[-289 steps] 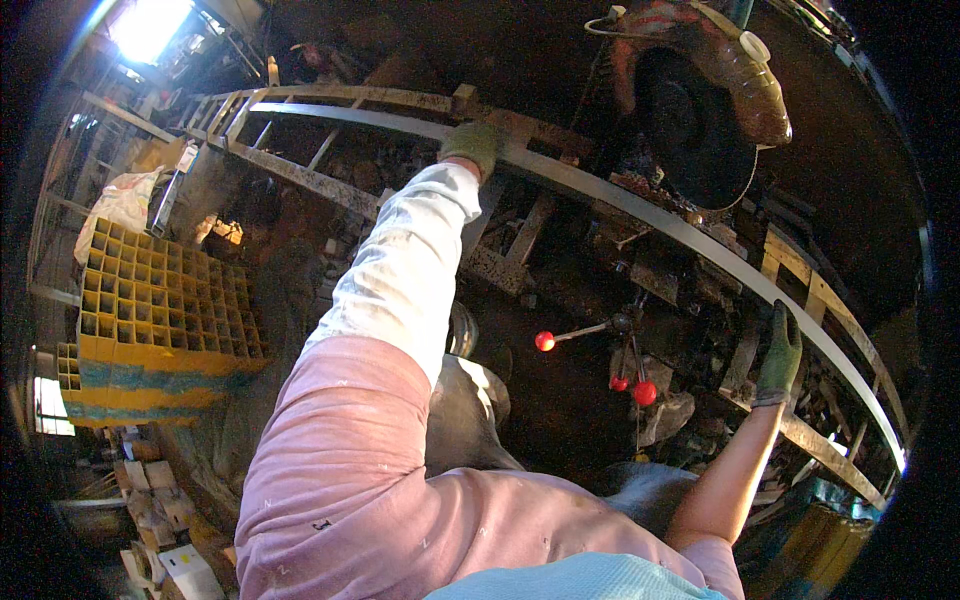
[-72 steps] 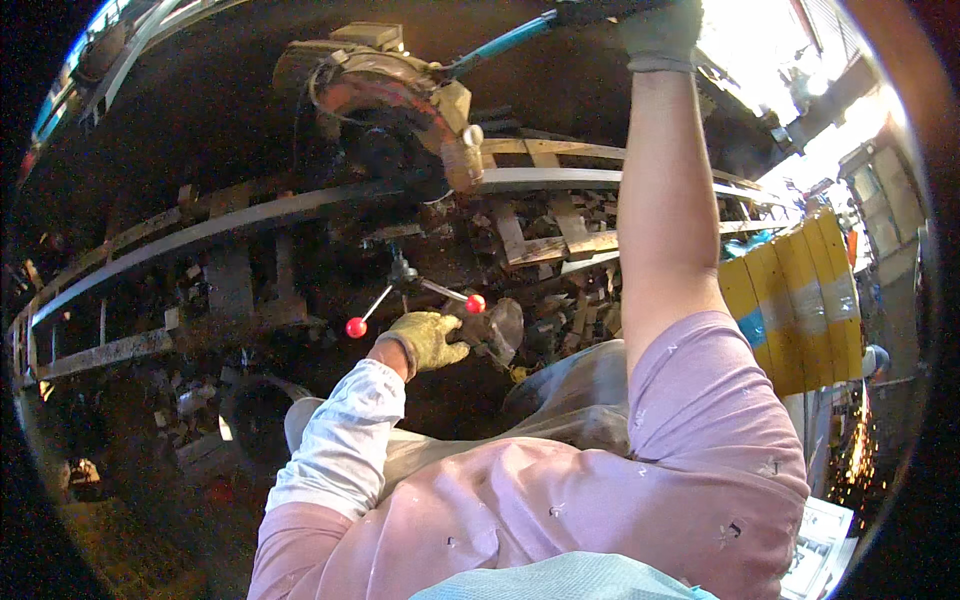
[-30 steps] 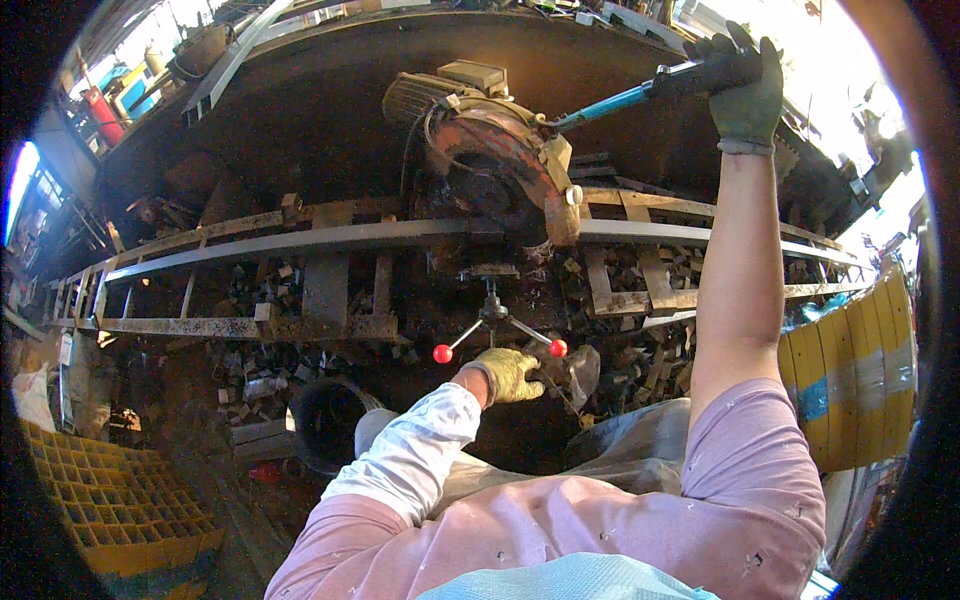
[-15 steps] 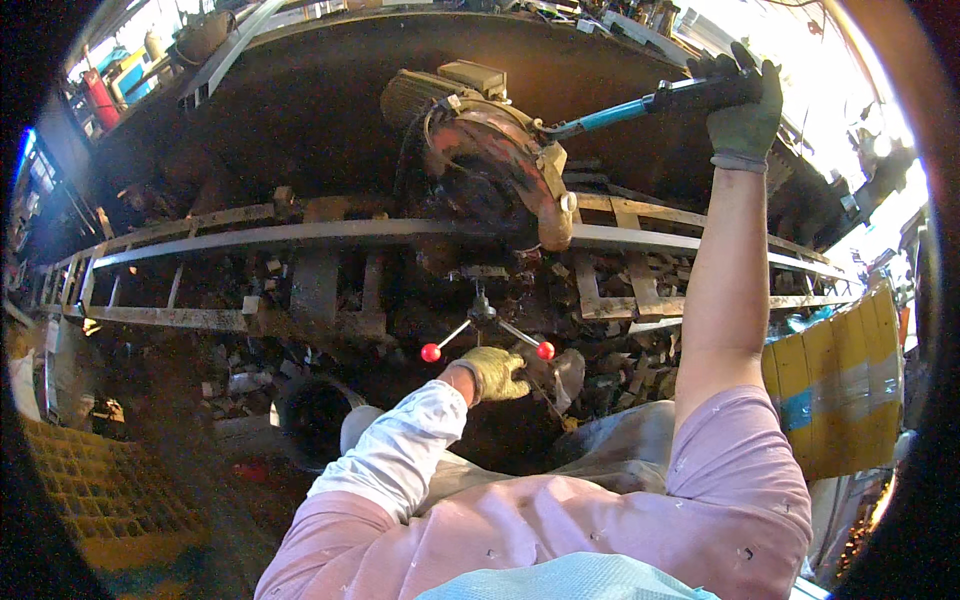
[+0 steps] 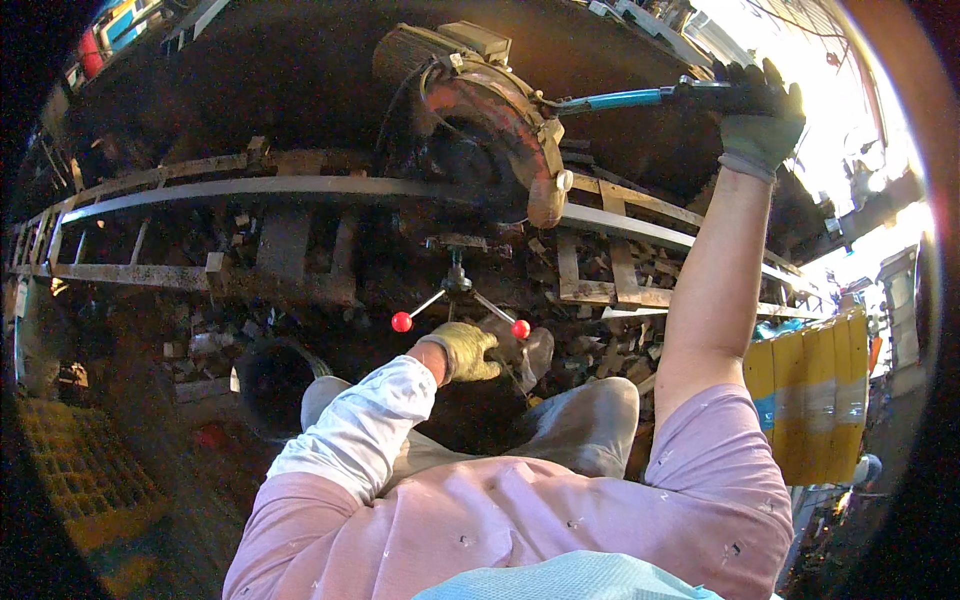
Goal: The person sits on the floor and repeatedly places a long metal bar into a chop saw, then cuts it. After each cut, the person removes the cut piece and repeats the process with the remaining bar.
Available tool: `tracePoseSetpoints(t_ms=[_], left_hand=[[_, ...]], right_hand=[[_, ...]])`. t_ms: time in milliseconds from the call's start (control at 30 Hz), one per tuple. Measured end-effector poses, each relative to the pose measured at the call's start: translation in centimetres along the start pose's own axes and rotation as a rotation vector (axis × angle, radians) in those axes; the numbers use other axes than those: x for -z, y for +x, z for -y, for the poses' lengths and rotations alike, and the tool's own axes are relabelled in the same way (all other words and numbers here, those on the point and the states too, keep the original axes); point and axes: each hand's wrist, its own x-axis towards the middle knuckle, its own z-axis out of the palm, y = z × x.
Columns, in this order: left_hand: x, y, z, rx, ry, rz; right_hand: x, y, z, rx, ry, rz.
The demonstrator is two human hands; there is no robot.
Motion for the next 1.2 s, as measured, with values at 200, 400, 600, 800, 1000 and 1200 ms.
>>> tracePoseSetpoints(t_ms=[200, 400, 600, 800, 1000, 1200], left_hand=[[1.6, -0.8, -0.5, 0.023, 0.017, 0.050], [1.6, -0.9, -0.5, -0.018, -0.003, 0.054], [1.5, -1.4, -0.5, -0.015, -0.025, 0.039], [0.2, -2.2, -1.4, 0.010, -0.012, 0.093], [0.5, -2.1, -2.0, -0.134, -0.081, -0.116], [2.1, -1.7, -1.1, -0.167, -0.114, -0.278]], right_hand=[[4.1, 2.0, -1.4, 0.547, -0.975, 0.155], [7.4, 3.9, -1.4, 0.488, -0.941, 0.192], [7.8, 0.2, -0.7, 0.087, -0.241, 0.099], [0.7, 0.2, -0.8, -0.052, -0.079, -0.061], [-7.7, 7.4, -2.1, -0.190, 0.038, 0.099], [-19.1, 11.9, -7.3, -0.408, 0.102, 0.208]])
